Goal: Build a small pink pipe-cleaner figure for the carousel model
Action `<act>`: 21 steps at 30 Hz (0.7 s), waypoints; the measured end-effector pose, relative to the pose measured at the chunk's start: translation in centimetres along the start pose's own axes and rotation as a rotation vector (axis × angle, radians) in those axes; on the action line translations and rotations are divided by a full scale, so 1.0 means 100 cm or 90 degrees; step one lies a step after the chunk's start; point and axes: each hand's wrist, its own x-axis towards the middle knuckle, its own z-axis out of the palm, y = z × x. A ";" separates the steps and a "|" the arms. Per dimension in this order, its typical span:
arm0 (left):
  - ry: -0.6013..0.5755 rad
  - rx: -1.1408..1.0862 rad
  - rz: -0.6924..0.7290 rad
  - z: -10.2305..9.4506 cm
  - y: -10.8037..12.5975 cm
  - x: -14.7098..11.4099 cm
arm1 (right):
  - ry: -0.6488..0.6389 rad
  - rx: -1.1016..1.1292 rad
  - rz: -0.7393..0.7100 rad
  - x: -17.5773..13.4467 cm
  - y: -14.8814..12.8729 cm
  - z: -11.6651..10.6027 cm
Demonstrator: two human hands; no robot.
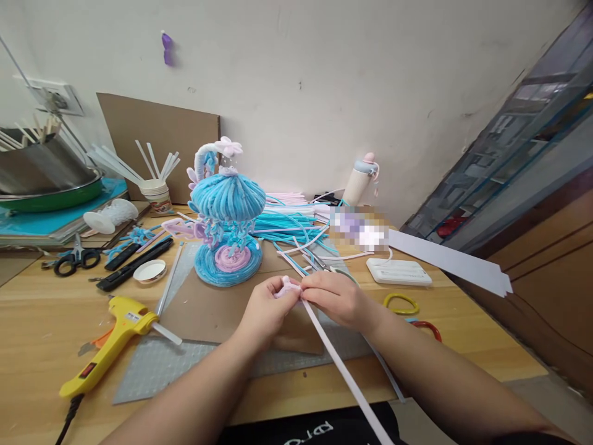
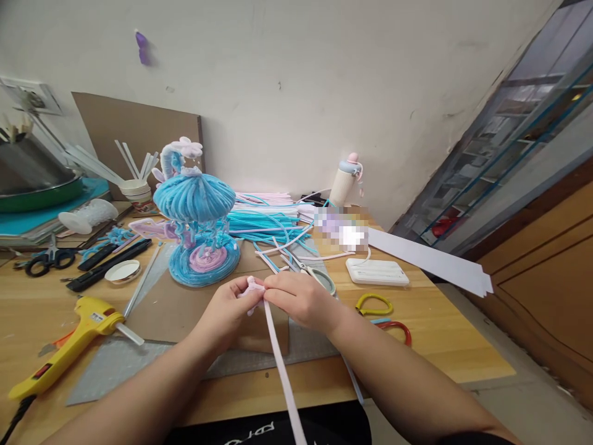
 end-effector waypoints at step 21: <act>-0.008 -0.013 0.013 0.000 0.004 -0.001 | 0.051 0.120 0.091 -0.001 0.002 0.002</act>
